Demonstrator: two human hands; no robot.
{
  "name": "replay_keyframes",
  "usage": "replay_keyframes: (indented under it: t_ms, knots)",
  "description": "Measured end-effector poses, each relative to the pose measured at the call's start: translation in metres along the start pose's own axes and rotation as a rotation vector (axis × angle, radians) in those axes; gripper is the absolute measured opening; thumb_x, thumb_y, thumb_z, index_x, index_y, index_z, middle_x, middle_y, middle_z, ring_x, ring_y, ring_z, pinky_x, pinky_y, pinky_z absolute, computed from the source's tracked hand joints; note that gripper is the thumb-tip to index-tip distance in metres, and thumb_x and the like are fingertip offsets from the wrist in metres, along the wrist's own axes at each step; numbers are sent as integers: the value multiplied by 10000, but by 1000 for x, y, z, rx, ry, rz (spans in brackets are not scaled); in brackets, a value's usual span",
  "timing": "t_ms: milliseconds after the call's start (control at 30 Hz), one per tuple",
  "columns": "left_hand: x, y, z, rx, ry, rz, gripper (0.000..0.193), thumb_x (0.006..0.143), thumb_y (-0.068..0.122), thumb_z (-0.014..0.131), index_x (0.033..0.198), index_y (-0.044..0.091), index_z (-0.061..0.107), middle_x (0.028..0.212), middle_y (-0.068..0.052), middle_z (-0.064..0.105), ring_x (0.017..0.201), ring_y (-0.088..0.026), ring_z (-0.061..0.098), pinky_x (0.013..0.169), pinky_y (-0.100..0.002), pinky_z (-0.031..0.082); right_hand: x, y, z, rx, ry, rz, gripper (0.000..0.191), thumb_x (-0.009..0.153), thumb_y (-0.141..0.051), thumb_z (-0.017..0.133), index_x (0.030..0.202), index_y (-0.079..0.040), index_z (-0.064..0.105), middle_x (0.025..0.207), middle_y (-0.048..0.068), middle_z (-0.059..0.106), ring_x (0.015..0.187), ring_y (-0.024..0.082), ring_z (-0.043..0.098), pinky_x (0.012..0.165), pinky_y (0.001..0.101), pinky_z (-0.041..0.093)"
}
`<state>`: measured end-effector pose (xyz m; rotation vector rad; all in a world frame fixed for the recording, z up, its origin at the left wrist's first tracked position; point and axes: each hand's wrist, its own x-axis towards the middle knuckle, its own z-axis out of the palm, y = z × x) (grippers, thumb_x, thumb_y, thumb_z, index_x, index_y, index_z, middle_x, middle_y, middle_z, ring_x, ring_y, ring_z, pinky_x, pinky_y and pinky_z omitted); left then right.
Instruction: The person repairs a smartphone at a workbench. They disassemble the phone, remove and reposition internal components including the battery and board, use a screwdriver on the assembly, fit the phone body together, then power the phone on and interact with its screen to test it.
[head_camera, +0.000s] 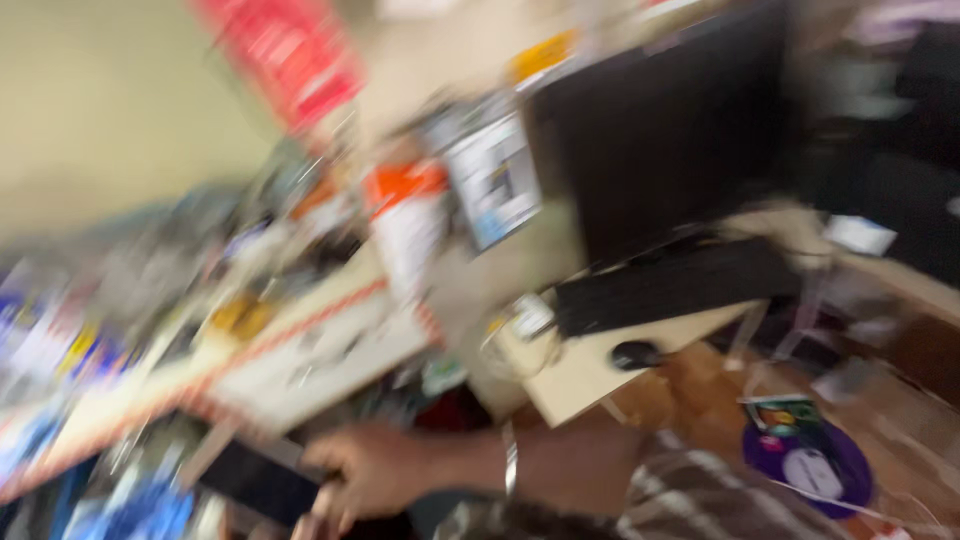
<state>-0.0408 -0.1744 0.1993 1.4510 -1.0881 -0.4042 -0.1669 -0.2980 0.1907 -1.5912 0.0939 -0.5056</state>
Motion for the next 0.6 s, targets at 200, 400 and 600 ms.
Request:
replay_keyframes:
  t_ms: [200,400,600]
  knots:
    - [-54,-29,-84,99,295,-64,302,1052,206,624,849,-17,624,700,-19,596,693,-109,552,609,-272,461,54,15,62,29,-155,154,306,936,-108,656,1226,-13,631,1071,86,737,923,147,730,735,317,651]
    - [-96,-18,-141,187,703,-98,176,960,155,684,1000,-13,718,768,-10,718,703,-64,622,650,-246,535,107,37,152,92,-362,135,292,911,-10,675,1201,-6,643,975,29,718,808,80,663,682,256,564]
    - [-81,8,-150,188,892,-59,237,1036,195,638,1160,-4,673,981,-55,729,911,-64,639,823,-220,533,146,69,159,85,-585,168,293,922,37,672,1214,7,674,902,59,702,787,93,653,676,249,543]
